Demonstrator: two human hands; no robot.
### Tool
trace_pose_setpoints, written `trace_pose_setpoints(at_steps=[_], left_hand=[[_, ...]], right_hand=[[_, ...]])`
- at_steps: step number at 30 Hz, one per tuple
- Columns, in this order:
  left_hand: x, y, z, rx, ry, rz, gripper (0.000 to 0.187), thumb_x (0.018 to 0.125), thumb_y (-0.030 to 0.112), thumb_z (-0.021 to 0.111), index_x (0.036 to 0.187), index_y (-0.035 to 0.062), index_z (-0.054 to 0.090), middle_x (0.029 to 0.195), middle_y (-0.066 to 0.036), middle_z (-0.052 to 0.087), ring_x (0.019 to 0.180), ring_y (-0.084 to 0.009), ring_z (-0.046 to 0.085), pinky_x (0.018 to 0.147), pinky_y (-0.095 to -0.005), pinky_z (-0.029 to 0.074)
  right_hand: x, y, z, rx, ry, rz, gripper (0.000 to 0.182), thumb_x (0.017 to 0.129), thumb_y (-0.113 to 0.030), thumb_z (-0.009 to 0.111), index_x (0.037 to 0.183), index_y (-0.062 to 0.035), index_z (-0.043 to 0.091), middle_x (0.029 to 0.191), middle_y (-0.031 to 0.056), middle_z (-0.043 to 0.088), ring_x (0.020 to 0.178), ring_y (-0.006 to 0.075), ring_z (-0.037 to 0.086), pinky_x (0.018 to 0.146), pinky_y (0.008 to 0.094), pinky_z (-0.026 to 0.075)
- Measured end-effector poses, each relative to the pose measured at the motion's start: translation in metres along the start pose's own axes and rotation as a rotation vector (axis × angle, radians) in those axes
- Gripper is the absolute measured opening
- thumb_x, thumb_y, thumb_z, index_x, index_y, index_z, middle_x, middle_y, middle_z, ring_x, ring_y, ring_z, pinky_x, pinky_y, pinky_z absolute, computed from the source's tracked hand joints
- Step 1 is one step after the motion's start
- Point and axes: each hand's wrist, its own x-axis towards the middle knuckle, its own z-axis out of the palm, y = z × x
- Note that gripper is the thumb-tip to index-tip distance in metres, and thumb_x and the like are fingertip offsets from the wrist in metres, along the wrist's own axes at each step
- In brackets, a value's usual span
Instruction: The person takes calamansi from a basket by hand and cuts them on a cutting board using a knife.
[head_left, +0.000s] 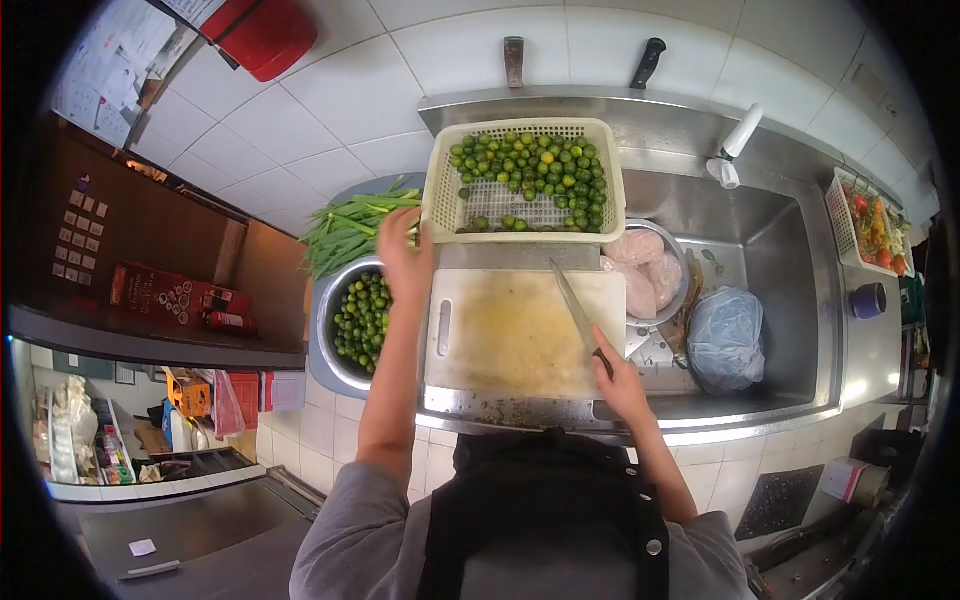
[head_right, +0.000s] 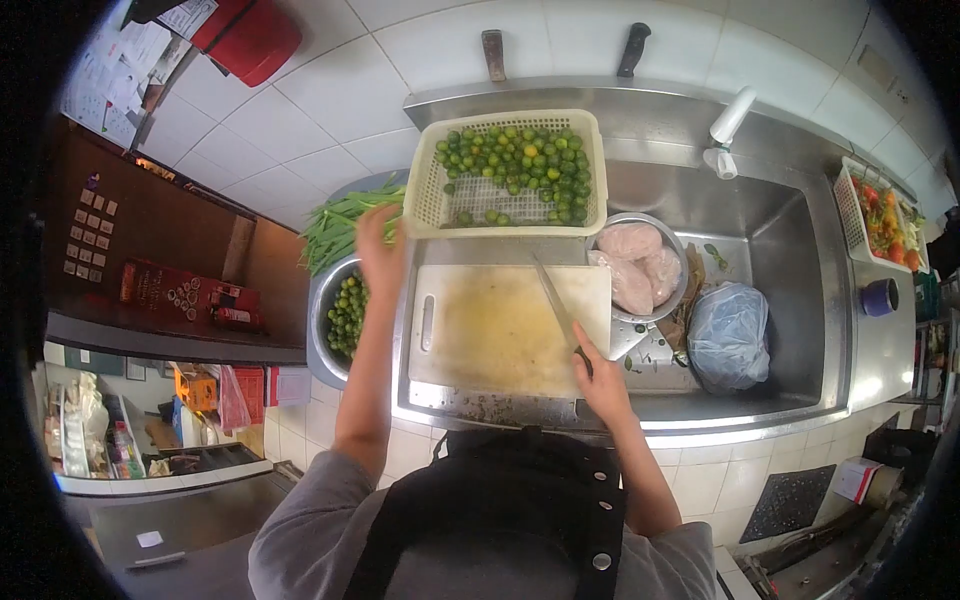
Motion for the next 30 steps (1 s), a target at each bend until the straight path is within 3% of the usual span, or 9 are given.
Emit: trace_pose_setpoints(at_steps=[6,8,12,14,16,21,27,29,30], left_hand=[[0.042,0.035,0.144,-0.246,-0.611,-0.047,0.023,0.090,0.001,0.065,0.110,0.0078,0.072,0.121,-0.015,0.065,0.105,-0.0361,0.065,0.087,-0.0439,0.054],[0.037,0.026,0.188,-0.023,-0.837,0.101,0.027,0.088,-0.002,0.066,0.113,0.0076,0.072,0.122,-0.017,0.063,0.106,-0.0375,0.065,0.090,-0.0466,0.055],[0.039,0.022,0.208,0.210,-0.881,0.215,0.032,0.087,-0.004,0.067,0.117,0.0074,0.070,0.119,-0.020,0.061,0.106,-0.0387,0.065,0.092,-0.0472,0.055],[0.043,0.016,0.206,0.127,-0.984,0.092,0.037,0.086,-0.005,0.069,0.120,0.0079,0.068,0.121,-0.022,0.059,0.107,-0.0379,0.065,0.091,-0.0474,0.056],[0.040,0.022,0.187,-0.008,-0.871,0.161,0.036,0.082,0.003,0.074,0.117,0.0091,0.067,0.110,-0.021,0.067,0.101,-0.0365,0.067,0.086,-0.0446,0.055],[0.009,0.075,0.075,-0.446,-0.593,-0.125,0.029,0.085,0.006,0.079,0.110,0.0050,0.064,0.093,-0.016,0.073,0.083,-0.0255,0.073,0.075,-0.0354,0.058],[-0.083,0.063,-0.005,-0.449,-0.488,-0.230,0.025,0.083,0.003,0.081,0.098,0.0012,0.061,0.092,-0.013,0.075,0.086,-0.0224,0.075,0.077,-0.0336,0.059],[-0.114,0.052,-0.012,-0.556,-0.544,-0.360,0.022,0.085,0.003,0.080,0.092,-0.0005,0.060,0.099,-0.012,0.075,0.092,-0.0205,0.074,0.083,-0.0335,0.059],[-0.127,0.050,-0.017,-0.553,-0.537,-0.366,0.022,0.085,0.003,0.080,0.092,-0.0005,0.060,0.099,-0.012,0.075,0.092,-0.0205,0.074,0.083,-0.0335,0.059]], right_hand=[[0.002,-0.007,-0.004,-0.051,-0.022,0.032,0.062,0.098,-0.011,0.060,0.156,-0.0237,0.043,0.077,0.0191,0.061,0.064,0.0290,0.057,0.070,0.0369,0.051],[0.001,-0.003,-0.001,-0.022,-0.012,0.036,0.062,0.098,-0.011,0.060,0.156,-0.0235,0.043,0.079,0.0199,0.062,0.067,0.0323,0.061,0.071,0.0379,0.052],[0.000,-0.007,0.000,-0.066,0.002,0.045,0.061,0.098,-0.011,0.061,0.155,-0.0234,0.044,0.082,0.0217,0.064,0.070,0.0360,0.064,0.073,0.0401,0.053],[-0.001,0.001,0.006,-0.063,0.089,-0.089,0.058,0.100,-0.011,0.060,0.155,-0.0211,0.045,0.073,0.0178,0.060,0.060,0.0255,0.053,0.066,0.0351,0.050],[-0.002,-0.004,0.003,-0.051,0.070,-0.046,0.058,0.099,-0.011,0.060,0.155,-0.0212,0.045,0.076,0.0186,0.062,0.061,0.0265,0.053,0.067,0.0352,0.050],[-0.001,0.003,0.005,-0.049,0.073,-0.080,0.059,0.099,-0.011,0.060,0.155,-0.0218,0.044,0.079,0.0170,0.062,0.064,0.0240,0.053,0.068,0.0334,0.049],[-0.001,0.004,0.006,-0.031,0.039,-0.065,0.060,0.099,-0.010,0.059,0.156,-0.0217,0.042,0.074,0.0128,0.056,0.063,0.0183,0.050,0.066,0.0322,0.048],[-0.002,-0.005,0.003,-0.072,0.013,-0.002,0.062,0.098,-0.012,0.059,0.156,-0.0251,0.042,0.078,0.0199,0.063,0.066,0.0366,0.063,0.071,0.0389,0.052],[-0.003,-0.007,0.003,-0.075,0.005,-0.006,0.062,0.098,-0.012,0.059,0.156,-0.0251,0.042,0.078,0.0199,0.063,0.066,0.0366,0.063,0.071,0.0389,0.052]])
